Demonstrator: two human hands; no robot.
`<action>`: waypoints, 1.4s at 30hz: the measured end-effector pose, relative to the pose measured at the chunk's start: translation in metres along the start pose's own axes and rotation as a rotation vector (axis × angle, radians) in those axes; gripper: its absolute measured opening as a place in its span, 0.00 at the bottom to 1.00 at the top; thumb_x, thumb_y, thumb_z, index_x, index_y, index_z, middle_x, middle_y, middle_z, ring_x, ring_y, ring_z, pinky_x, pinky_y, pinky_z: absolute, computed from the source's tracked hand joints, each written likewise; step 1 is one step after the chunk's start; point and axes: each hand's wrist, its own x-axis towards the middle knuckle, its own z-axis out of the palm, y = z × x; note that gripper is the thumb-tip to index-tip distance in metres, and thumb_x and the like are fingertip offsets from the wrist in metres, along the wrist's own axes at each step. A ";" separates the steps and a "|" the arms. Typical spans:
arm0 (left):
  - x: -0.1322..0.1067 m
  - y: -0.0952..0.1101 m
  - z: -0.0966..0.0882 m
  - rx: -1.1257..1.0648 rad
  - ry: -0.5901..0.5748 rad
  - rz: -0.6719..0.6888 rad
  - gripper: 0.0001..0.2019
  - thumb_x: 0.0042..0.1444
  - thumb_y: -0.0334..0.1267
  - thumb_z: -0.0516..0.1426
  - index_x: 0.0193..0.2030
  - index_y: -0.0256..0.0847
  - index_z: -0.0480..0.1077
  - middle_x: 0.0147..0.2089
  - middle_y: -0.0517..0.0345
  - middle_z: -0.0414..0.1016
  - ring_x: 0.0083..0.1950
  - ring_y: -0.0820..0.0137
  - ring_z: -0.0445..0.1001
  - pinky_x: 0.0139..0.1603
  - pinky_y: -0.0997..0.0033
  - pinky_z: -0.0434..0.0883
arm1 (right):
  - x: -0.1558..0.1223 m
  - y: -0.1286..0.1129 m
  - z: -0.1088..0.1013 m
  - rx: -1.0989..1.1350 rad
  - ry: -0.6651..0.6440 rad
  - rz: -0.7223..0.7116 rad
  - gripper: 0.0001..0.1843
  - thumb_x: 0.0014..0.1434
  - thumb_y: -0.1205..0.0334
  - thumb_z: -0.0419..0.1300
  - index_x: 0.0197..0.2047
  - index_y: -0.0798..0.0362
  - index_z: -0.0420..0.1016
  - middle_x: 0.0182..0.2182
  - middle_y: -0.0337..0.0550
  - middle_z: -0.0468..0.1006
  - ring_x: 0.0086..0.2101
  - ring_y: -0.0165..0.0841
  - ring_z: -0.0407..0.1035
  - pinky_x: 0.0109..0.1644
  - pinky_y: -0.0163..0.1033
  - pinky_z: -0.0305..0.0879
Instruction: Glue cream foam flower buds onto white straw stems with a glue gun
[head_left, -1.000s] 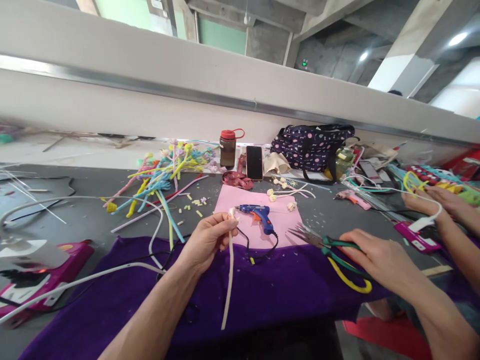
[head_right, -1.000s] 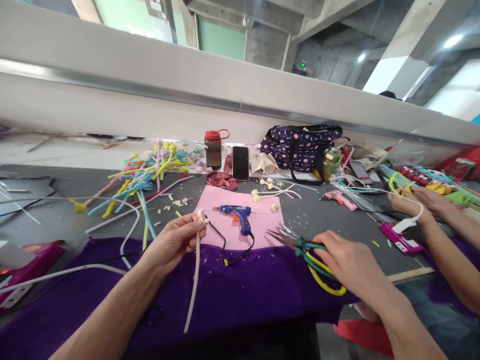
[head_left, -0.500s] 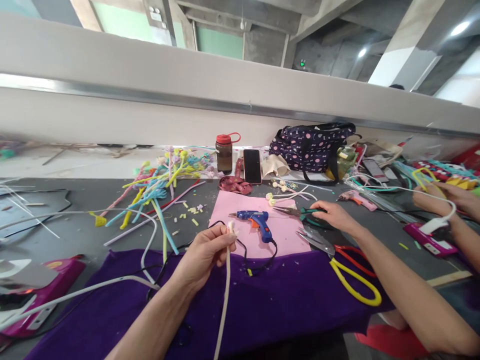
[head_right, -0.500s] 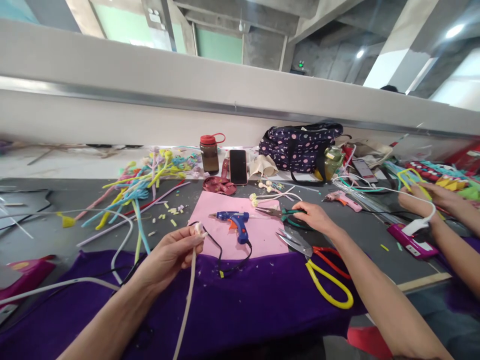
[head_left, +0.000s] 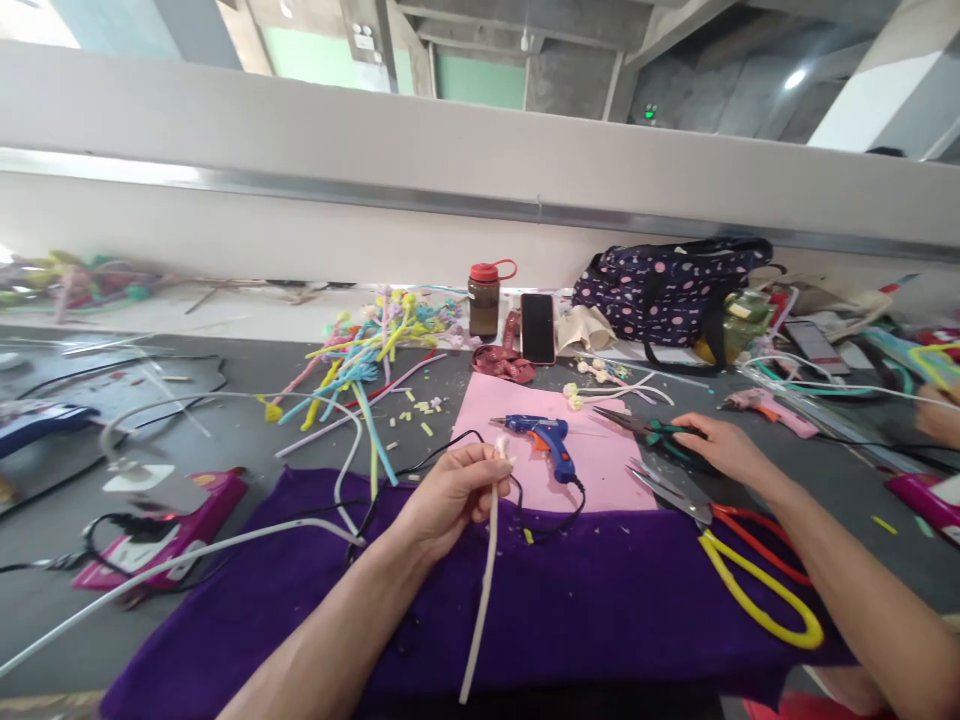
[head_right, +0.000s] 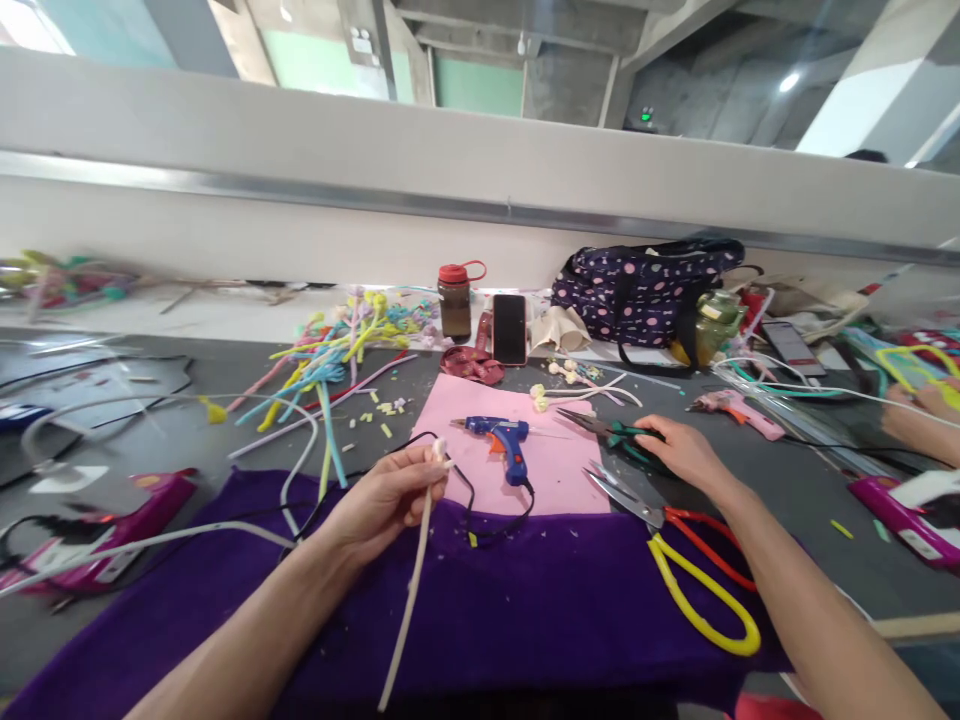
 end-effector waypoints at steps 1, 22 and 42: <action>0.000 0.000 0.001 0.001 0.000 -0.004 0.11 0.45 0.37 0.61 0.23 0.36 0.63 0.19 0.63 0.67 0.14 0.85 0.56 0.13 0.83 0.49 | 0.000 0.002 0.000 -0.036 -0.005 -0.007 0.14 0.55 0.55 0.52 0.41 0.49 0.73 0.39 0.42 0.77 0.38 0.40 0.71 0.41 0.41 0.64; -0.008 -0.012 0.012 0.095 -0.039 0.019 0.09 0.45 0.39 0.61 0.24 0.35 0.67 0.20 0.62 0.69 0.15 0.83 0.58 0.15 0.83 0.53 | -0.035 -0.229 0.029 1.038 -0.329 -0.147 0.10 0.54 0.56 0.59 0.34 0.53 0.68 0.26 0.37 0.73 0.25 0.28 0.66 0.28 0.33 0.62; -0.006 -0.015 0.013 0.406 0.015 0.138 0.11 0.47 0.43 0.58 0.26 0.36 0.65 0.20 0.63 0.66 0.17 0.81 0.57 0.17 0.81 0.54 | -0.034 -0.219 0.038 1.069 -0.358 -0.148 0.09 0.54 0.60 0.58 0.38 0.55 0.69 0.29 0.38 0.72 0.26 0.27 0.66 0.27 0.31 0.61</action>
